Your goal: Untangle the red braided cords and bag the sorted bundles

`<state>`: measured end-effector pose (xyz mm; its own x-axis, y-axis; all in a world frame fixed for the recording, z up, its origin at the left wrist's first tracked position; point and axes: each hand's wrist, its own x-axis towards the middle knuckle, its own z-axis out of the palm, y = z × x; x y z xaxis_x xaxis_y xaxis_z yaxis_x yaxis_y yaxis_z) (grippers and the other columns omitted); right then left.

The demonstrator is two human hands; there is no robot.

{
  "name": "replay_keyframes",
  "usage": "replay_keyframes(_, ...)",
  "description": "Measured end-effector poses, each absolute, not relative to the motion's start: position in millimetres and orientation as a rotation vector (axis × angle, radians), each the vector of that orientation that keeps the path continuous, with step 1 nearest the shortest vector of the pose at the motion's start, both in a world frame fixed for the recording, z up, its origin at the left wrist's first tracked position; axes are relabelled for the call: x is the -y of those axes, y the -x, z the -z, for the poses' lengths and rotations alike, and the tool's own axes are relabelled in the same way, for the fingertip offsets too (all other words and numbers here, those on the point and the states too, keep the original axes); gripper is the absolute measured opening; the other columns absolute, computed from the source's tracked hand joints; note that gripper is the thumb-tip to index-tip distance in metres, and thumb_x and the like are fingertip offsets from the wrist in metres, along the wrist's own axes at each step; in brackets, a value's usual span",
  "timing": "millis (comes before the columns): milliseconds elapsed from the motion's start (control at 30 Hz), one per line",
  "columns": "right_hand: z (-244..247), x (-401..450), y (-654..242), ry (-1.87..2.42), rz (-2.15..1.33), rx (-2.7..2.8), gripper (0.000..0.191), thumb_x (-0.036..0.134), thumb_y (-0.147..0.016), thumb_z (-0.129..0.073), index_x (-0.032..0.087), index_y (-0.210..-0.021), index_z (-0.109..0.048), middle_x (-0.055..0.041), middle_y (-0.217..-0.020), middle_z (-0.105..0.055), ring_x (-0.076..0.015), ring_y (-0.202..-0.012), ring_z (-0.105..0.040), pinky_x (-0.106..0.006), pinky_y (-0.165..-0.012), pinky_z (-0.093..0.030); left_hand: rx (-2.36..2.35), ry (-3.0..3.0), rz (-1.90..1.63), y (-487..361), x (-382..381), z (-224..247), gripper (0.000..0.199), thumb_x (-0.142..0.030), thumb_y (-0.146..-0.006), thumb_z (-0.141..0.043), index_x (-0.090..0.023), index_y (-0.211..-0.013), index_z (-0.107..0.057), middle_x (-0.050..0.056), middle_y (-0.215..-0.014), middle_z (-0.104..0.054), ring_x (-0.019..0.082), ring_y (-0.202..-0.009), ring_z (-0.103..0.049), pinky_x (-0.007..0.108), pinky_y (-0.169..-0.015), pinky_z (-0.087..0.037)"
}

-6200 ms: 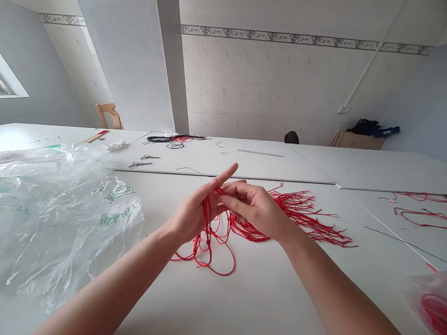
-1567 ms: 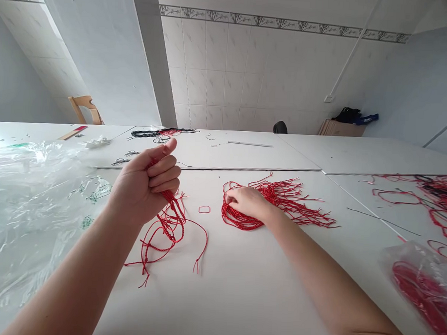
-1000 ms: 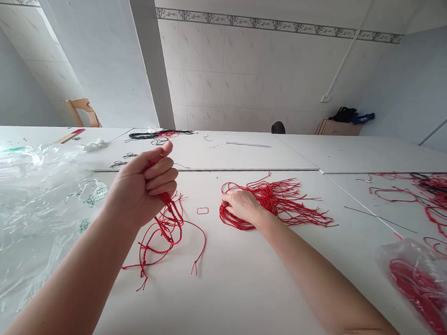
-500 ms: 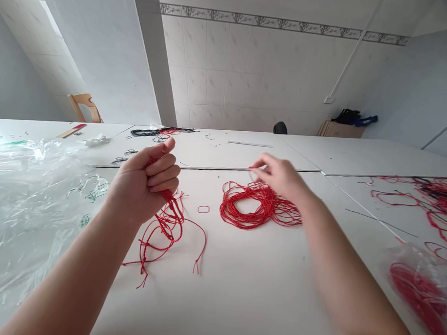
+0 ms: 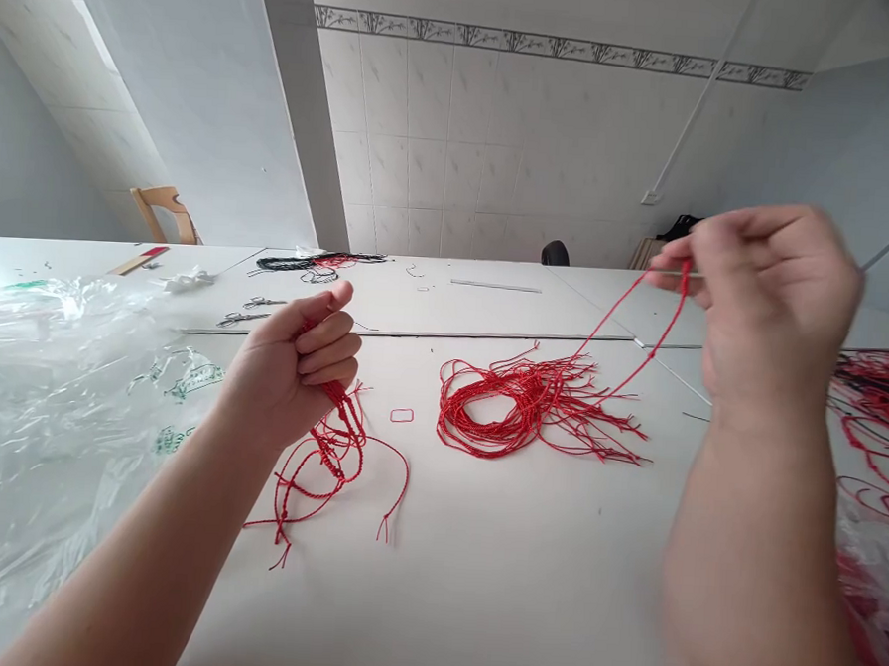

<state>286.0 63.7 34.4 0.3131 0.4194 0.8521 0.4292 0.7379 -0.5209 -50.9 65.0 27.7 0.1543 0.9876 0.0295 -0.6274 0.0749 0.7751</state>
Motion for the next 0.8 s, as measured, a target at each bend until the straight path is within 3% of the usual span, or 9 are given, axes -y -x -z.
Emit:
replay_keyframes(200,-23.0,-57.4,-307.0,1.652,-0.27,1.905,0.025,0.049,-0.088,-0.069,0.025,-0.093,-0.074,-0.004,-0.087,-0.075,-0.022,-0.073,-0.069,-0.034,-0.063,-0.052,-0.772,-1.164,-1.115,47.7,-77.4,-1.4,0.015,-0.025,-0.092,-0.061,-0.017,-0.088,-0.073,-0.009,-0.056,-0.021,0.008,-0.042,-0.018,0.017,-0.037,-0.02)
replay_keyframes(333,-24.4,-51.0,-299.4,1.74,-0.233,1.931,0.024,0.048,-0.092,-0.065,0.025,-0.098,-0.072,-0.0038,-0.09,-0.075,-0.0223,-0.074,-0.07,-0.032,-0.061,-0.05,-1.022,-1.638,-0.718,41.5,-91.1,34.6,0.037,-0.044,-0.098,-0.055,-0.018,-0.101,-0.081,-0.004,-0.061,-0.034,0.01,-0.05,-0.027,0.02,-0.047,-0.031)
replay_keyframes(500,-24.9,-46.5,-293.3,1.716,-0.236,1.952,0.025,0.049,-0.092,-0.064,0.028,-0.102,-0.072,-0.0027,-0.094,-0.076,-0.023,-0.079,-0.071,-0.033,-0.065,-0.052,-1.131,-1.779,-0.563,22.9,-102.3,83.6,0.047,-0.05,-0.099,-0.047,-0.02,-0.116,-0.079,0.004,-0.08,-0.061,0.013,-0.056,-0.039,0.024,-0.049,-0.034)
replay_keyframes(633,-25.1,-45.1,-296.6,1.564,-0.252,1.976,0.03,0.053,-0.092,-0.065,0.027,-0.105,-0.073,-0.0048,-0.098,-0.076,-0.0236,-0.084,-0.071,-0.034,-0.07,-0.055,-1.054,-1.854,-0.531,11.8,-102.1,110.2,0.045,-0.055,-0.096,-0.053,-0.024,-0.116,-0.079,0.006,-0.104,-0.073,0.02,-0.083,-0.061,0.028,-0.076,-0.05)
replay_keyframes(733,-30.6,-39.5,-301.7,1.508,-0.273,1.906,0.04,0.063,-0.089,-0.066,0.028,-0.106,-0.074,-0.0052,-0.098,-0.076,-0.0239,-0.085,-0.071,-0.037,-0.074,-0.055,-1.013,-1.916,-0.52,11.1,-102.8,119.8,0.041,-0.055,-0.092,-0.059,-0.024,-0.109,-0.08,0.005,-0.118,-0.073,0.025,-0.106,-0.064,0.032,-0.099,-0.047)
replay_keyframes(800,-34.8,-31.9,-311.8,1.54,-0.264,1.808,0.044,0.069,-0.084,-0.067,0.029,-0.1,-0.076,-0.0048,-0.093,-0.076,-0.0249,-0.082,-0.071,-0.04,-0.074,-0.054,-1.025,-1.936,-0.536,13.0,-106.0,123.3,0.045,-0.057,-0.093,-0.055,-0.022,-0.108,-0.08,0.007,-0.12,-0.073,0.027,-0.112,-0.064,0.033,-0.103,-0.045)
